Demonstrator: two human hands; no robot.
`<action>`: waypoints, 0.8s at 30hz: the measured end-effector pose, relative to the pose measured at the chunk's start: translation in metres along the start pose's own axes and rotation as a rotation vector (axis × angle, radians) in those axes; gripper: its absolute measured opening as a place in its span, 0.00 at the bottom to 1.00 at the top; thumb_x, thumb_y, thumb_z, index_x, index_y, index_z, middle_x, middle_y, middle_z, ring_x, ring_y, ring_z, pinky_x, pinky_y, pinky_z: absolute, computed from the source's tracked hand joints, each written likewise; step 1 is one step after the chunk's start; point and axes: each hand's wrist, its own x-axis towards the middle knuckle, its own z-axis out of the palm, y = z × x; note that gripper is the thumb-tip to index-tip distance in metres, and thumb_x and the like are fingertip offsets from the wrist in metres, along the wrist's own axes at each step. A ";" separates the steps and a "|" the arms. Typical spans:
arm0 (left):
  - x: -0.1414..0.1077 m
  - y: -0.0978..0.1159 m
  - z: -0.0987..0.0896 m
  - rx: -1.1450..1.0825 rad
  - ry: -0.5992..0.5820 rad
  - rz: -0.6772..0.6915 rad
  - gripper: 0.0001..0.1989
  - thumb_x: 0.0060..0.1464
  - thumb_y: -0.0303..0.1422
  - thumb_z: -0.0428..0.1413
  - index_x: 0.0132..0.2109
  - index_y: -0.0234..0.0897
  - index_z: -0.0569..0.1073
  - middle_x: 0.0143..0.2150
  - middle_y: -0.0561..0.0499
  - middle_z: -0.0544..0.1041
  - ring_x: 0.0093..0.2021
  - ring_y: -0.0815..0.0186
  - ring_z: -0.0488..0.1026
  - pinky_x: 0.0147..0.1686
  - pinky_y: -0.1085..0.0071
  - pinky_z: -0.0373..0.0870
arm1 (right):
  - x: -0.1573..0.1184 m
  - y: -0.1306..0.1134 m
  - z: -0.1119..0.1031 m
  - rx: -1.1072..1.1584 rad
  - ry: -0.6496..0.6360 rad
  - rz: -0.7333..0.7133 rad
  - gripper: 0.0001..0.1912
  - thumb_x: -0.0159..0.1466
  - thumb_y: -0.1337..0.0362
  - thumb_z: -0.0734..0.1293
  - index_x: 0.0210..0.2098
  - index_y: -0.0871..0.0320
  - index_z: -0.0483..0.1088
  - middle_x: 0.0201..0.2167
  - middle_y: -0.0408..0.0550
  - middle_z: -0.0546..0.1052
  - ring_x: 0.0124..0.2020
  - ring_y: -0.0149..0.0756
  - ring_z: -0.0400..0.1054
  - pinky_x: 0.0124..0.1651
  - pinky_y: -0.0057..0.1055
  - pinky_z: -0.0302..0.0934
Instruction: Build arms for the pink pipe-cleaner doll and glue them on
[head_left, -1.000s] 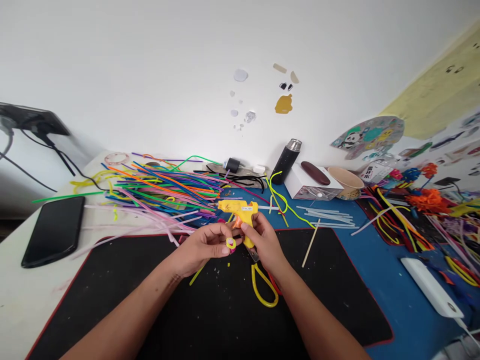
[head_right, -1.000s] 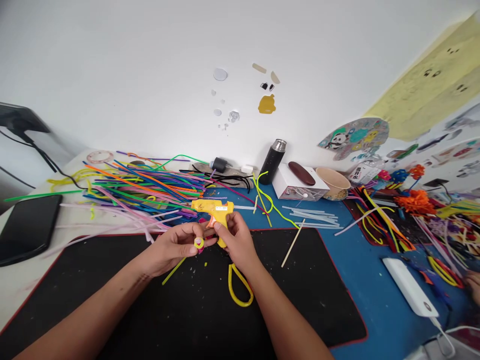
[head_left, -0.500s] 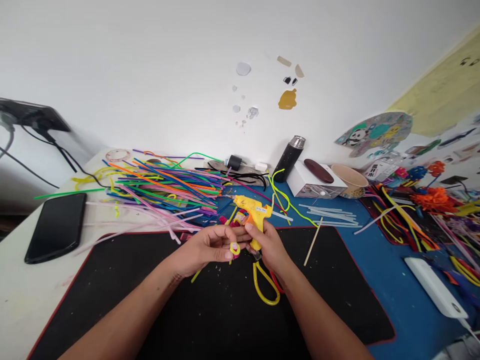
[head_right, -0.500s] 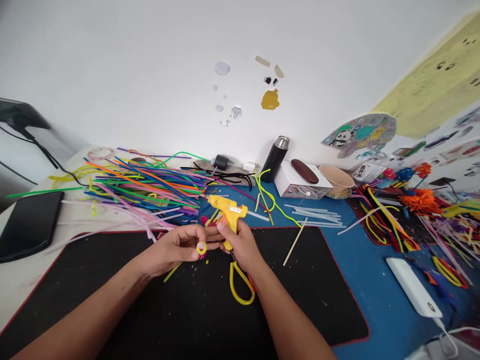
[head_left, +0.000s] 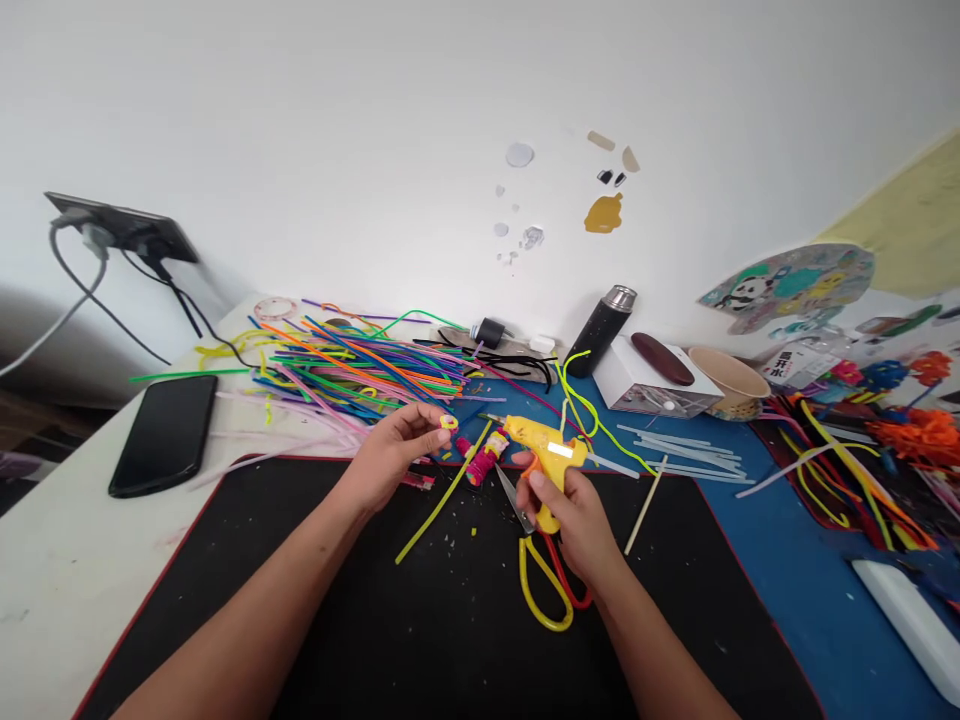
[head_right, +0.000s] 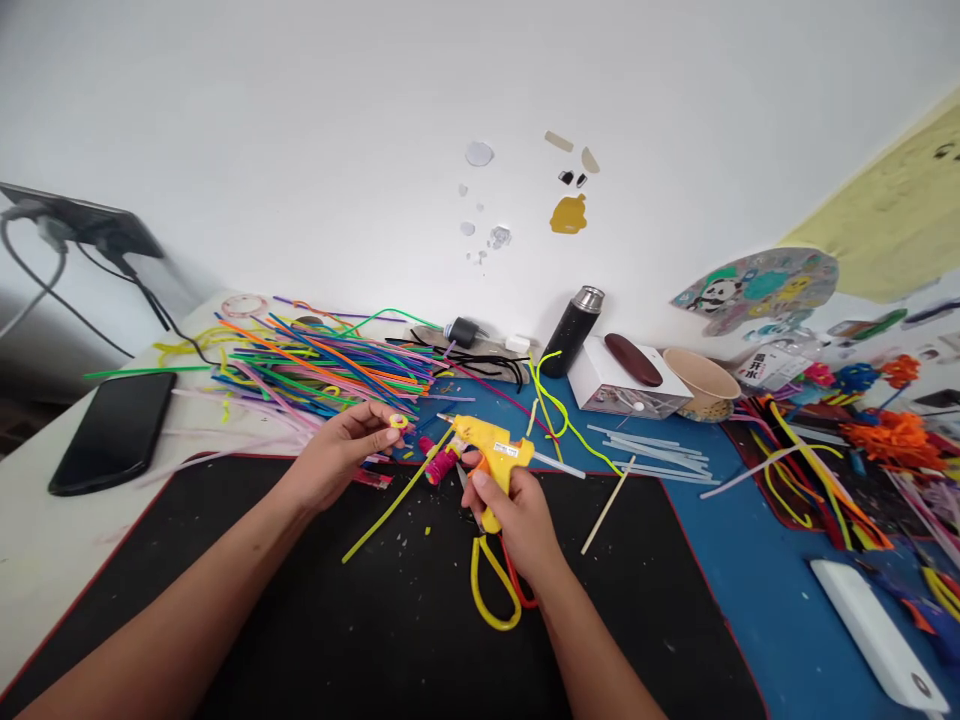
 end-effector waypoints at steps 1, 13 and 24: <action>0.000 0.000 0.000 0.035 0.003 0.019 0.17 0.48 0.43 0.73 0.37 0.38 0.77 0.36 0.50 0.80 0.35 0.63 0.76 0.36 0.69 0.73 | -0.002 0.000 0.000 -0.038 -0.024 0.011 0.25 0.63 0.45 0.75 0.47 0.60 0.78 0.26 0.44 0.76 0.21 0.32 0.63 0.27 0.31 0.58; -0.002 -0.004 -0.003 0.318 0.014 0.159 0.12 0.58 0.41 0.65 0.42 0.39 0.75 0.37 0.50 0.79 0.38 0.62 0.76 0.41 0.67 0.72 | -0.010 -0.001 0.012 -0.348 -0.028 0.022 0.28 0.66 0.38 0.69 0.30 0.57 0.73 0.16 0.41 0.69 0.19 0.33 0.63 0.25 0.30 0.62; -0.006 -0.003 -0.001 0.453 -0.004 0.224 0.07 0.60 0.38 0.62 0.43 0.41 0.76 0.38 0.51 0.79 0.38 0.61 0.76 0.39 0.68 0.72 | -0.010 -0.002 0.018 -0.515 0.083 -0.027 0.35 0.68 0.37 0.66 0.15 0.55 0.65 0.11 0.42 0.65 0.15 0.31 0.59 0.22 0.28 0.56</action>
